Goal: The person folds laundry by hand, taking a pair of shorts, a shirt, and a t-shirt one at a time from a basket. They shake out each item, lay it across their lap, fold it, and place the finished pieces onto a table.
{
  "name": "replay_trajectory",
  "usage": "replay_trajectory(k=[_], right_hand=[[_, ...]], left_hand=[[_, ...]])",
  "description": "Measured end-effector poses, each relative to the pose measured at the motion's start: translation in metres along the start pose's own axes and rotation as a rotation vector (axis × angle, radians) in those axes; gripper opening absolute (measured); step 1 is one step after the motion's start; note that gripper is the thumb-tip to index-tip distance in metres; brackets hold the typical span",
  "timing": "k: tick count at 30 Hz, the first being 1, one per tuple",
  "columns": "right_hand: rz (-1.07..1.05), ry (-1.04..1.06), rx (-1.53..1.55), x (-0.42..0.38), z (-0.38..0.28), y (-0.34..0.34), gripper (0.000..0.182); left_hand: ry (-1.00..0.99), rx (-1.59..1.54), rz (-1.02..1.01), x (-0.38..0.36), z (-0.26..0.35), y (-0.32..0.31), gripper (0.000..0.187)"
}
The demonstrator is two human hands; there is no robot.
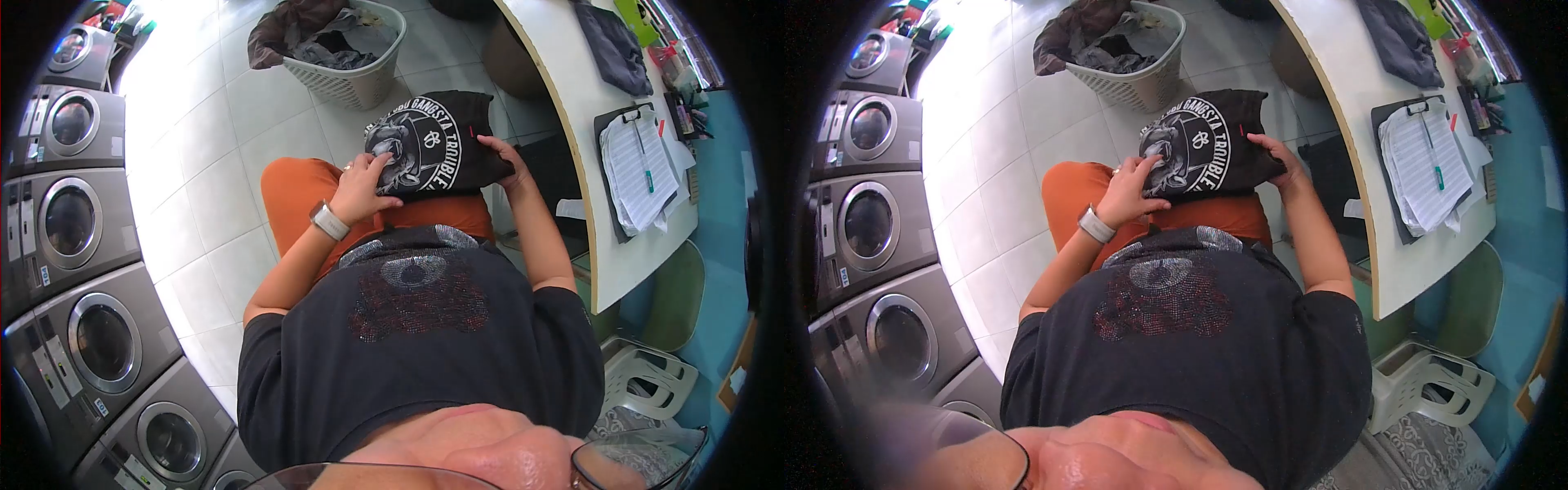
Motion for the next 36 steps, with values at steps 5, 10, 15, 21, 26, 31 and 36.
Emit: replay_trajectory(k=[5, 10, 15, 21, 26, 31, 36], right_hand=[[0.01, -0.041, 0.043, 0.001, 0.0, -0.019, 0.031], [0.049, -0.031, -0.034, -0.005, 0.005, -0.014, 0.031], [0.173, -0.003, -0.428, -0.016, 0.003, 0.001, 0.035], [1.128, 0.799, -1.845, -0.035, 0.002, -0.125, 0.044], [0.699, 0.768, -1.782, 0.054, 0.036, -0.049, 0.055], [0.714, 0.781, -1.647, 0.039, 0.035, -0.03, 0.06], [0.653, 0.742, -1.317, -0.035, 0.063, -0.085, 0.024]], left_hand=[[0.028, -0.182, 0.241, -0.03, -0.021, -0.019, 0.048], [-0.097, -0.039, 0.349, -0.044, -0.024, -0.012, 0.041], [-0.096, -0.207, -0.176, -0.037, -0.037, -0.026, 0.033], [-0.022, -0.509, 0.137, 0.039, -0.03, 0.014, 0.028], [0.273, -0.357, 0.363, 0.066, -0.064, -0.099, 0.052], [0.738, -1.215, 0.185, 0.049, -0.097, -0.108, 0.05], [0.844, -1.955, -0.019, 0.004, -0.073, -0.045, 0.033]])
Point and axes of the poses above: each hand's wrist, its own x-axis towards the middle knuckle, its own y-axis out of the back of the hand, z = x × y, the point moved 2 cm from there along x, towards the middle knuckle, and after that the axes turned 7 degrees about -y, right-handed, at the moved point
